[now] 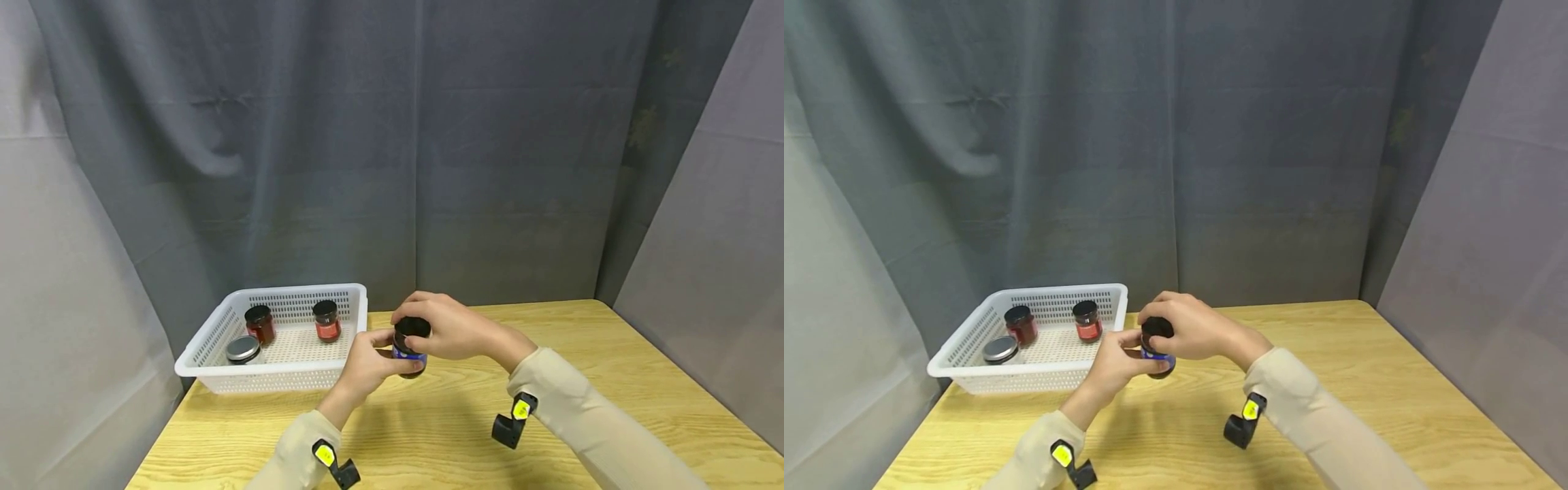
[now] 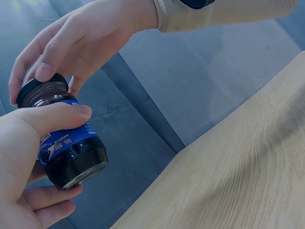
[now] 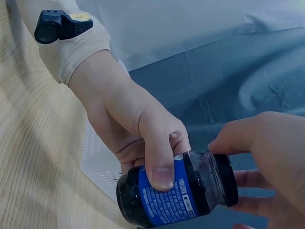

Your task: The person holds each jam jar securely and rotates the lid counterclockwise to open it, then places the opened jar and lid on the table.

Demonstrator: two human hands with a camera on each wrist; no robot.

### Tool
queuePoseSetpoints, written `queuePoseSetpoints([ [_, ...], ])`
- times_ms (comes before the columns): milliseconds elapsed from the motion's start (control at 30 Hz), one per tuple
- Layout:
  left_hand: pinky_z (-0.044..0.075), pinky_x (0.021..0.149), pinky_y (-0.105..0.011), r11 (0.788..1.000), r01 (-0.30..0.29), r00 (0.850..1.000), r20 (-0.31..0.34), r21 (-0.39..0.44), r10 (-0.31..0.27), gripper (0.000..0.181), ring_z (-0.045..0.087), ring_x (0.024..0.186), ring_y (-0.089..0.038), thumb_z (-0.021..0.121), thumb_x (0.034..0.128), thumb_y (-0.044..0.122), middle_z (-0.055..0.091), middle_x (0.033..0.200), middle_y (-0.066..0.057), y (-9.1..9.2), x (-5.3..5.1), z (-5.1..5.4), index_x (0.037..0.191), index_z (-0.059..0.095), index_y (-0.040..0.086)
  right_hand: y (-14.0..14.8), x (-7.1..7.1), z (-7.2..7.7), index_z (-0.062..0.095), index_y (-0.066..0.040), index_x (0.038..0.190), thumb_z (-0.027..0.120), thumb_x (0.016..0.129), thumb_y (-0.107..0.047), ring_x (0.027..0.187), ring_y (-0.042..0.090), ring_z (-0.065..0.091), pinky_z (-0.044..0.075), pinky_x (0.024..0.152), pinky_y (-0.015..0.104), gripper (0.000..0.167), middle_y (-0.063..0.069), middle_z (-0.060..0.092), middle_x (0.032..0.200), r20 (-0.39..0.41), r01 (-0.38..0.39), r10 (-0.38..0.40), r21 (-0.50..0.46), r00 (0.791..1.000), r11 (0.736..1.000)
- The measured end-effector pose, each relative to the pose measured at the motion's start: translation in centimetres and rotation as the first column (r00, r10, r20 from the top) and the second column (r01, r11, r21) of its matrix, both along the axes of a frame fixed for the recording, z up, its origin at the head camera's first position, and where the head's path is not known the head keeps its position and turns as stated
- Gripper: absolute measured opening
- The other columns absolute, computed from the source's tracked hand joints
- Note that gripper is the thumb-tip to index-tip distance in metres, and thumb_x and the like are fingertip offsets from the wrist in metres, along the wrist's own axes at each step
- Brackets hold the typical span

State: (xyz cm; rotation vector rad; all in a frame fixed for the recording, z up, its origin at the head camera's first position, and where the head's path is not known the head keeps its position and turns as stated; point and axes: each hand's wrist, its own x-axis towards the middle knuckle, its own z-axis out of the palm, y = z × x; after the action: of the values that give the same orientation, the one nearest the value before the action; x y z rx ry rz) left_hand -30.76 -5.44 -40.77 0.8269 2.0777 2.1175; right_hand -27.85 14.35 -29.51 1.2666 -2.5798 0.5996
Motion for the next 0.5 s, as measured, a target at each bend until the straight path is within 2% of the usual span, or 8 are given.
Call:
queuePoseSetpoints([
  [233,0.062,0.077,-0.043,1.0,0.003,1.0,-0.005,0.006,-0.003,0.044,0.075,0.092,-0.033,0.091,0.0788,0.007,0.071,0.113,-0.014,0.07,-0.14,-0.23,0.12,0.076,0.005,0.13,-0.01,-0.02,0.073,-0.011,0.117,0.065,0.089,-0.005,0.104,0.019,0.063,0.055,0.086,0.038,0.03,0.001,0.064,0.122,-0.007,-0.044,0.044,0.001,0.999,0.999],
  [500,0.061,0.078,-0.043,1.0,0.009,1.0,-0.006,0.0,-0.009,0.044,0.075,0.093,-0.033,0.091,0.0796,0.007,0.071,0.115,-0.014,0.13,0.09,-0.01,0.121,0.076,0.007,0.18,-0.04,0.0,0.073,-0.01,0.114,0.067,0.103,-0.016,0.106,0.022,0.064,0.054,0.09,0.042,0.014,0.0,0.066,0.118,-0.012,-0.105,0.104,-0.039,0.994,0.994],
])
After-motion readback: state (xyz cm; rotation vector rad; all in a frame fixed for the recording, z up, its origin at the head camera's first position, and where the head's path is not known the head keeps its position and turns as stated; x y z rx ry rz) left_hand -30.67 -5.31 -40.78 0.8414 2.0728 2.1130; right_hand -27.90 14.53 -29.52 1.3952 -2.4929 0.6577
